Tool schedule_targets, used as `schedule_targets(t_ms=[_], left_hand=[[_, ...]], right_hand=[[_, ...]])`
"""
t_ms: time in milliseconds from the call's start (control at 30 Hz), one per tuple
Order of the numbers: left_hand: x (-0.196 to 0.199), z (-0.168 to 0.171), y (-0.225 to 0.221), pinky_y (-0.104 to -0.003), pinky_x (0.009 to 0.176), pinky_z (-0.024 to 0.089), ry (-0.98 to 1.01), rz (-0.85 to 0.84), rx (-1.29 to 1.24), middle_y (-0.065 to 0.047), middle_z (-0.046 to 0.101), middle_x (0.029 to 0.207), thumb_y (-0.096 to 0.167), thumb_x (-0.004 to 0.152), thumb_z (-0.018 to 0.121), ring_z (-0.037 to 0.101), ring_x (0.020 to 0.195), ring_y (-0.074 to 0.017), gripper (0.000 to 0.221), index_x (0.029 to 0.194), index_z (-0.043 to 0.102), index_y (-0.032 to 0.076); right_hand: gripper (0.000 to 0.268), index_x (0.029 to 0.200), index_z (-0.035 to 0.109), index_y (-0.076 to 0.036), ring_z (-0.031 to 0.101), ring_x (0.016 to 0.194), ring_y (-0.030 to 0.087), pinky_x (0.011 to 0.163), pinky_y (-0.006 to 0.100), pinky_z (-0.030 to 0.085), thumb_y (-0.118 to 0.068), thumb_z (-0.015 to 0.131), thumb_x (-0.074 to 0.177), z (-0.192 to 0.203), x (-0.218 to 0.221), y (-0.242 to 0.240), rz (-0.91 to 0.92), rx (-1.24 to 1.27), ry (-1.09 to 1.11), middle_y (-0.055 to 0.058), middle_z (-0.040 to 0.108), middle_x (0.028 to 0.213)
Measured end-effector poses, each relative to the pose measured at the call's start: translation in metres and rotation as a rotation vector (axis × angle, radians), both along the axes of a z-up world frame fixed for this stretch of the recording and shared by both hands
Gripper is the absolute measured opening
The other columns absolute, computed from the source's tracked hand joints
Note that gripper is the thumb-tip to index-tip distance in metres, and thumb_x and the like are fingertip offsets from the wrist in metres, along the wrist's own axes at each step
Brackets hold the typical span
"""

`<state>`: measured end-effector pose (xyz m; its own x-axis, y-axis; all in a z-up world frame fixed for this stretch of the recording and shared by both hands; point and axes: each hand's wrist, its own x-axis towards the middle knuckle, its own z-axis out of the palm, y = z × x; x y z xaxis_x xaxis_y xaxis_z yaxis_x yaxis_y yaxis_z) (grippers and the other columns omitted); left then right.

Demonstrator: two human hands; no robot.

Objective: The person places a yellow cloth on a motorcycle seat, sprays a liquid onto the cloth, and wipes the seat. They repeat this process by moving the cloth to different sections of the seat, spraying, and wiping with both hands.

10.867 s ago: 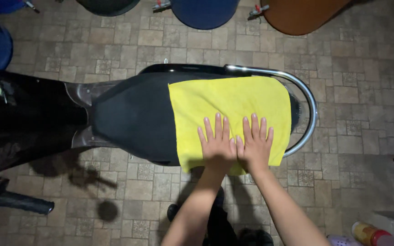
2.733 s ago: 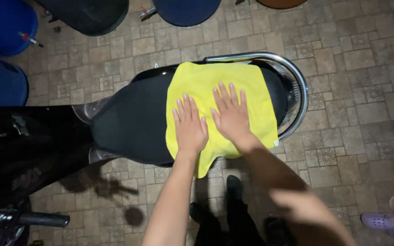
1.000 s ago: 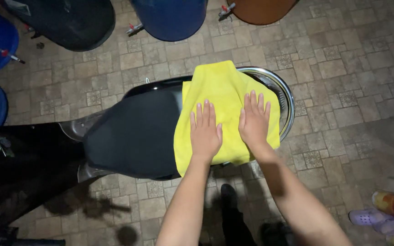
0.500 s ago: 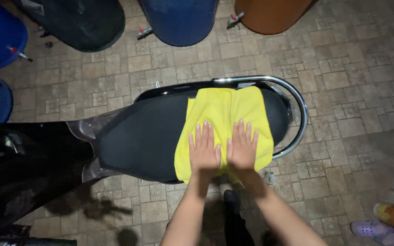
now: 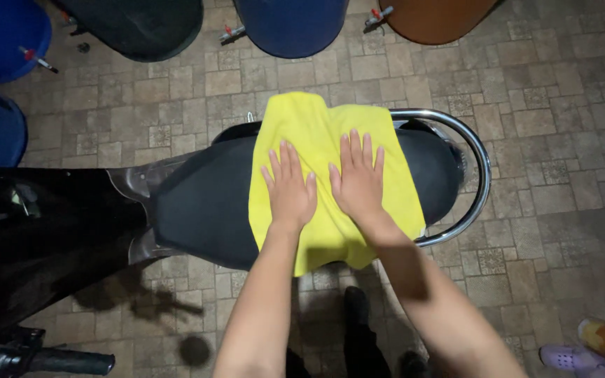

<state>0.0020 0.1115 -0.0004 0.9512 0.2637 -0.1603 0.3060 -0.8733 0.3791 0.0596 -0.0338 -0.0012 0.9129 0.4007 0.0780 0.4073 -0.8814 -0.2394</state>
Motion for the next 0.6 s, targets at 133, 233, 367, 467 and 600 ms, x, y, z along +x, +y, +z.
schedule_targets(t_ms=[133,233,367,467,600], left_hand=[[0.029,-0.006,-0.012,-0.065,0.126,0.005,-0.035,0.026,0.029,-0.016,0.009,0.173,0.038,0.1,0.044,0.005,0.159,-0.0422,0.079,0.165,0.014,0.004],[0.031,0.001,-0.025,-0.064,0.127,0.007,-0.1,-0.002,0.011,-0.015,0.009,0.174,0.035,0.099,0.043,0.005,0.159,-0.0429,0.076,0.165,0.016,0.007],[0.011,0.007,-0.033,-0.061,0.127,0.009,-0.152,-0.065,0.029,-0.015,0.014,0.173,0.03,0.097,0.044,0.008,0.158,-0.0432,0.075,0.164,0.021,0.006],[-0.006,0.01,-0.036,-0.06,0.127,0.008,-0.16,-0.094,-0.003,-0.016,0.013,0.173,0.028,0.096,0.044,0.009,0.158,-0.043,0.074,0.164,0.022,0.005],[-0.032,0.005,-0.03,-0.059,0.127,0.006,-0.163,-0.129,-0.07,-0.014,0.013,0.173,0.026,0.096,0.042,0.008,0.159,-0.0414,0.073,0.164,0.021,0.006]], right_hand=[[0.067,0.162,0.032,-0.01,0.02,0.157,0.037,0.125,0.06,0.008,-0.045,0.04,0.105,-0.005,0.02,-0.001,0.001,-0.011,0.01,0.014,0.029,0.169],[0.067,0.163,0.031,-0.01,0.015,0.159,0.036,0.126,0.059,0.005,-0.046,0.033,0.107,-0.002,0.019,-0.004,0.0,-0.025,0.055,0.014,0.027,0.17],[0.064,0.164,0.028,-0.008,0.016,0.158,0.039,0.125,0.06,0.006,-0.039,0.031,0.108,0.004,-0.003,-0.01,-0.011,-0.046,0.062,0.016,0.024,0.171],[0.063,0.163,0.029,-0.006,0.016,0.158,0.04,0.125,0.06,0.006,-0.038,0.03,0.109,0.008,-0.024,-0.013,-0.017,-0.045,0.045,0.017,0.024,0.171],[0.066,0.163,0.029,-0.004,0.015,0.157,0.042,0.125,0.061,0.006,-0.038,0.035,0.107,-0.001,-0.05,-0.011,-0.049,-0.071,0.009,0.019,0.023,0.171]])
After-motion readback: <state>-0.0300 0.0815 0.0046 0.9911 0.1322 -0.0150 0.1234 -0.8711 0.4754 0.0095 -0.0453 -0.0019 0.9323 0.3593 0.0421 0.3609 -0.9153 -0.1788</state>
